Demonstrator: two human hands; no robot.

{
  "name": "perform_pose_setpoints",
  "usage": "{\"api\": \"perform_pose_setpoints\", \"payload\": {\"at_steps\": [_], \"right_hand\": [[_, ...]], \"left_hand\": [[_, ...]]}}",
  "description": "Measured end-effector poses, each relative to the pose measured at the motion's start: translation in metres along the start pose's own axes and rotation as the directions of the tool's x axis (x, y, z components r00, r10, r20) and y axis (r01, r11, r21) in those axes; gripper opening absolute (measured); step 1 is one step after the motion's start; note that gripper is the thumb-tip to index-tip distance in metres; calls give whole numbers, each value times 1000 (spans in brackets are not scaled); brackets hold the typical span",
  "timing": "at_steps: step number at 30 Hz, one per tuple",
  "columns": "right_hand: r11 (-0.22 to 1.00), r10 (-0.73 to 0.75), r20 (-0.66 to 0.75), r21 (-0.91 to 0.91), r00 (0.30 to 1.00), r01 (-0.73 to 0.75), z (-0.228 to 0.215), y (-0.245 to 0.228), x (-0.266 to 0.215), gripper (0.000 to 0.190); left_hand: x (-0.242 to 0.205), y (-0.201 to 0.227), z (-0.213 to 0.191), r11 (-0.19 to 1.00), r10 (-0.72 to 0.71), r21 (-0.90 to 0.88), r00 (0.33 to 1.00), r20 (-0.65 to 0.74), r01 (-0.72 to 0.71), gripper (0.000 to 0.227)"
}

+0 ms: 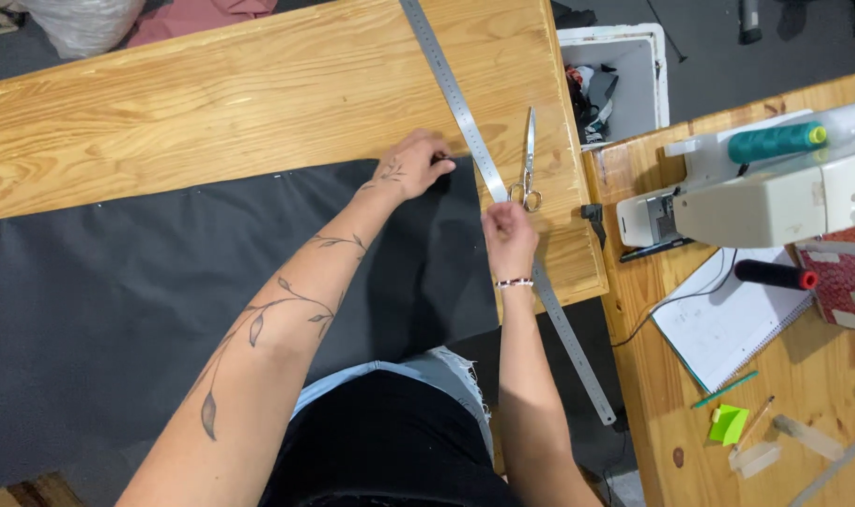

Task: The person cuts a large piece of black fabric using scissors and a metal ruler on a wooden table. They then fold the fabric and secure the edges with pins.

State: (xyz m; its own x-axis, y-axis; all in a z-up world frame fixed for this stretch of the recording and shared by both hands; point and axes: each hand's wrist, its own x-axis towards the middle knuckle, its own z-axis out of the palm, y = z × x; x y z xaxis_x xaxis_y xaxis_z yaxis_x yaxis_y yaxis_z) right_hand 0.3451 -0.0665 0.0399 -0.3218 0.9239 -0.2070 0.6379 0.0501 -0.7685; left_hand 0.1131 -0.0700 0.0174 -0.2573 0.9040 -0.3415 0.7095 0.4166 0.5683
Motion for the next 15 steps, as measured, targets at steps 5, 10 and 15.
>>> {"api": "perform_pose_setpoints", "payload": {"at_steps": [5, 10, 15], "right_hand": [[941, -197, -95, 261, 976, 215, 6, -32, 40, 20], [956, -175, -35, 235, 984, 178, 29, -29, 53, 18], [961, -165, 27, 230, 986, 155, 31, -26, 51, 16]], "left_hand": [[1, 23, -22, 985, 60, -164, 995, 73, -47, 9], [-18, 24, -32, 978, 79, -198, 996, 48, -68, 10], [-31, 17, -32, 973, 68, -224, 996, 53, -55, 7]]}}
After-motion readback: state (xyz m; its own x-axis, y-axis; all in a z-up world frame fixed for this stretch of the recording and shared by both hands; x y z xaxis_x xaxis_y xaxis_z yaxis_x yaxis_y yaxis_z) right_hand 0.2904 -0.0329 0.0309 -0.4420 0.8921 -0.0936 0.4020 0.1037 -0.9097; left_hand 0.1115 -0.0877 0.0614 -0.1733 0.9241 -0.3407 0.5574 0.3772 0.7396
